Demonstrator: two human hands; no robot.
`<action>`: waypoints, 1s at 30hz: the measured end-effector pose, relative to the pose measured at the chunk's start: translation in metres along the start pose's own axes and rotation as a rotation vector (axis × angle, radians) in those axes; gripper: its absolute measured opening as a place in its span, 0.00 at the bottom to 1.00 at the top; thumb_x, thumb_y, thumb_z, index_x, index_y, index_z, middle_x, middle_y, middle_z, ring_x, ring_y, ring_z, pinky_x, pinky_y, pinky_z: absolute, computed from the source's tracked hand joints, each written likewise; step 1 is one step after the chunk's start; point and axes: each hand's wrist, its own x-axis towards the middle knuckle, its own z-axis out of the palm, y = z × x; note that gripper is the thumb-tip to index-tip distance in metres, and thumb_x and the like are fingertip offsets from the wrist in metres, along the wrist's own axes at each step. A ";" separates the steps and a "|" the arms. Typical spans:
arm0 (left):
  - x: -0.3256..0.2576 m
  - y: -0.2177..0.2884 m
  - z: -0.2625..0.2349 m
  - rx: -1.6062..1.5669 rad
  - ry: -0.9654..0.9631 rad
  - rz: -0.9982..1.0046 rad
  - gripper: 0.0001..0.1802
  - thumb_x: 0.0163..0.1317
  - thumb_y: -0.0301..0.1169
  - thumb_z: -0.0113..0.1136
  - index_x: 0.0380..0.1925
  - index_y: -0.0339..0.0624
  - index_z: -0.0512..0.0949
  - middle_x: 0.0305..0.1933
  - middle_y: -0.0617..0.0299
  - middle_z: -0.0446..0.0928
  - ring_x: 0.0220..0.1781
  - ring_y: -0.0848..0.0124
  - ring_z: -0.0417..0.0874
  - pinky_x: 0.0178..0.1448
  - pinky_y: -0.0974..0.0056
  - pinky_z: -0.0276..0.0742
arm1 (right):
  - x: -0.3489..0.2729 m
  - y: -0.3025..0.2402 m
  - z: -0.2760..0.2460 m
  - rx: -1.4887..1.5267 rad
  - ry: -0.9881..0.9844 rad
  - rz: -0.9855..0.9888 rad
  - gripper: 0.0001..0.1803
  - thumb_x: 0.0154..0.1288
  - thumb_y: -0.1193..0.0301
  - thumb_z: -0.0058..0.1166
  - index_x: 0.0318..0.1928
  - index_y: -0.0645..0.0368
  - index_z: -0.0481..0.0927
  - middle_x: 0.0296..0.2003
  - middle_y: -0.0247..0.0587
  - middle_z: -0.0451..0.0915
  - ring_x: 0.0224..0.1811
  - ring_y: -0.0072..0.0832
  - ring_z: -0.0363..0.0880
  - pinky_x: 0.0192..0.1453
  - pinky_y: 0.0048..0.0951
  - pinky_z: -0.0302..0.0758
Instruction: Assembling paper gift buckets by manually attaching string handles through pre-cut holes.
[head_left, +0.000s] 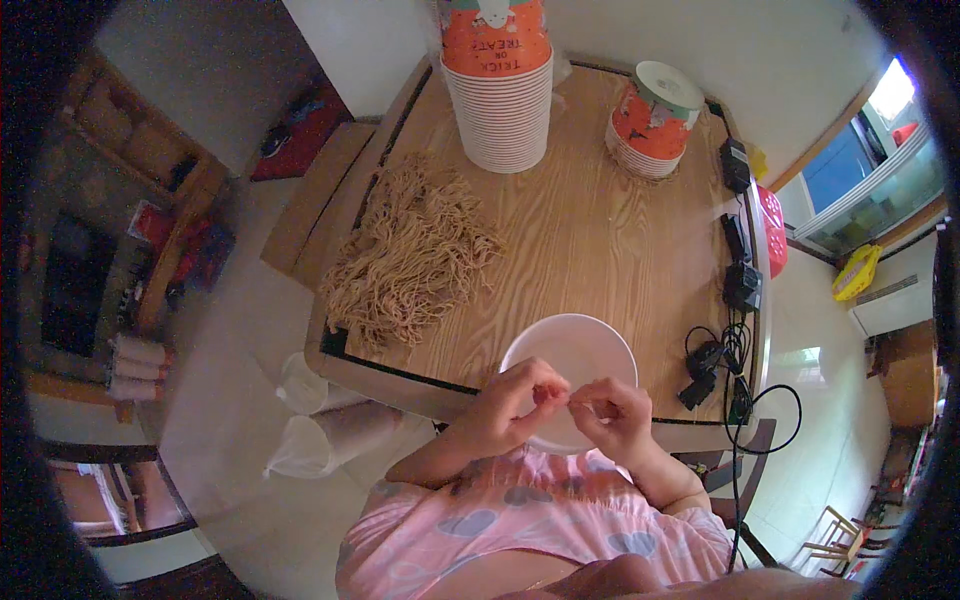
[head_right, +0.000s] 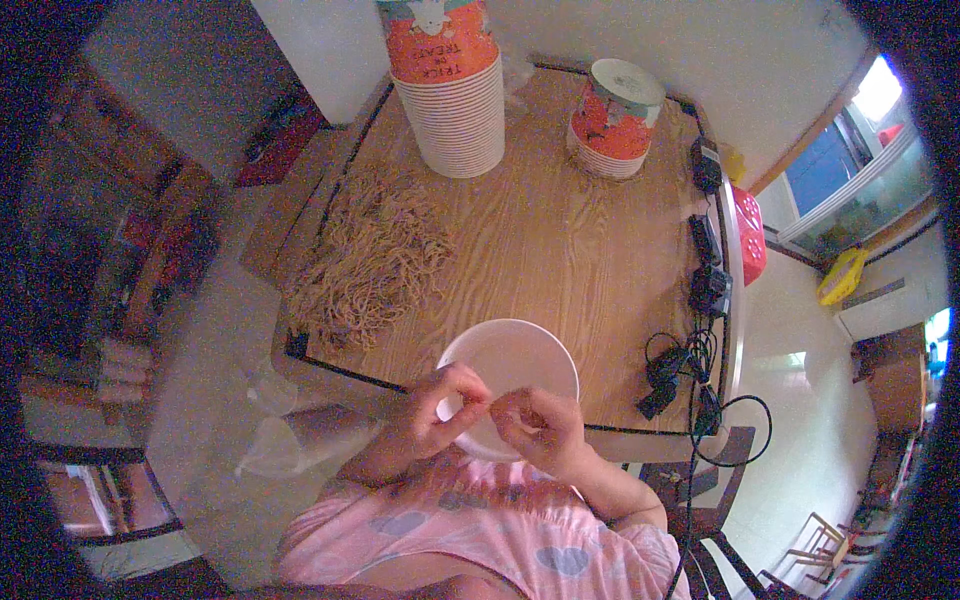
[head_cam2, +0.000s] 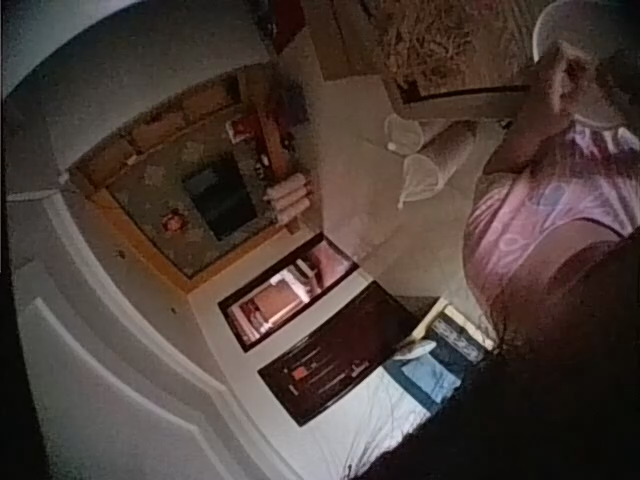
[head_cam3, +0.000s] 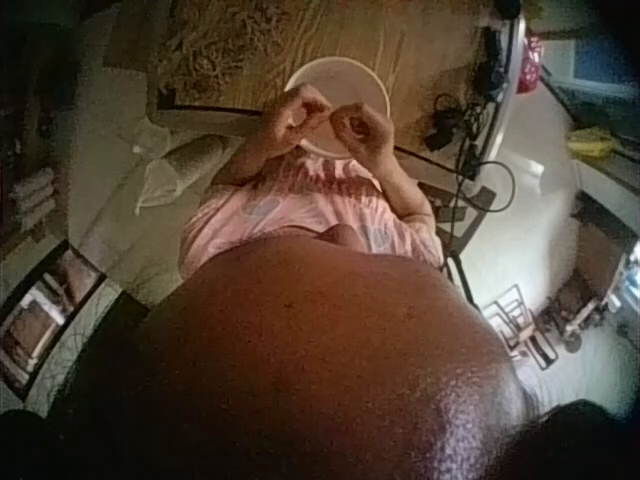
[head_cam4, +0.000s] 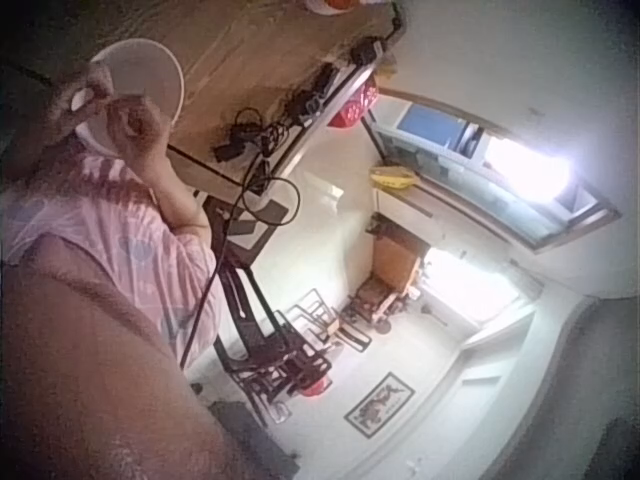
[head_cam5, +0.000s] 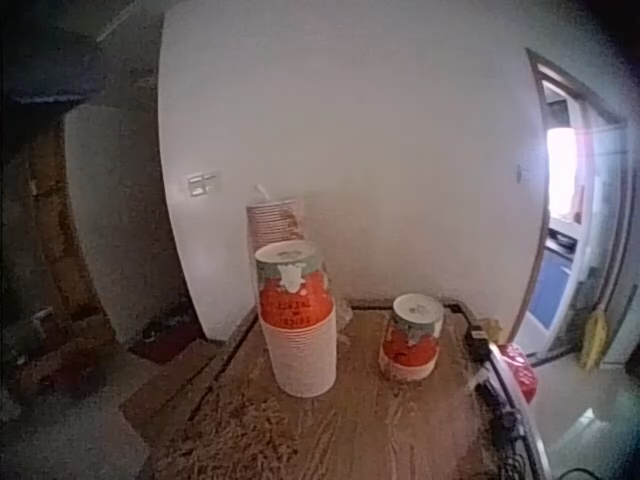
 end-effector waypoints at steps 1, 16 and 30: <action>0.001 0.003 0.000 0.047 0.054 0.032 0.07 0.56 0.22 0.58 0.36 0.40 0.75 0.33 0.60 0.75 0.35 0.71 0.78 0.40 0.67 0.74 | 0.000 0.000 -0.002 0.000 0.001 0.000 0.04 0.55 0.78 0.58 0.32 0.60 0.77 0.22 0.29 0.74 0.20 0.14 0.69 0.21 0.19 0.65; 0.000 -0.013 -0.001 0.038 0.142 0.081 0.04 0.53 0.25 0.63 0.28 0.39 0.77 0.30 0.60 0.77 0.33 0.71 0.79 0.36 0.69 0.74 | 0.002 0.000 0.003 -0.070 0.028 0.018 0.04 0.56 0.78 0.58 0.33 0.60 0.77 0.25 0.34 0.79 0.23 0.16 0.74 0.23 0.21 0.69; -0.001 -0.019 -0.002 -0.437 -0.054 -0.194 0.04 0.59 0.26 0.55 0.28 0.38 0.72 0.29 0.64 0.71 0.30 0.79 0.72 0.35 0.72 0.70 | 0.006 0.008 0.001 -0.308 0.060 -0.428 0.08 0.48 0.78 0.62 0.32 0.57 0.80 0.15 0.33 0.70 0.12 0.25 0.68 0.15 0.27 0.63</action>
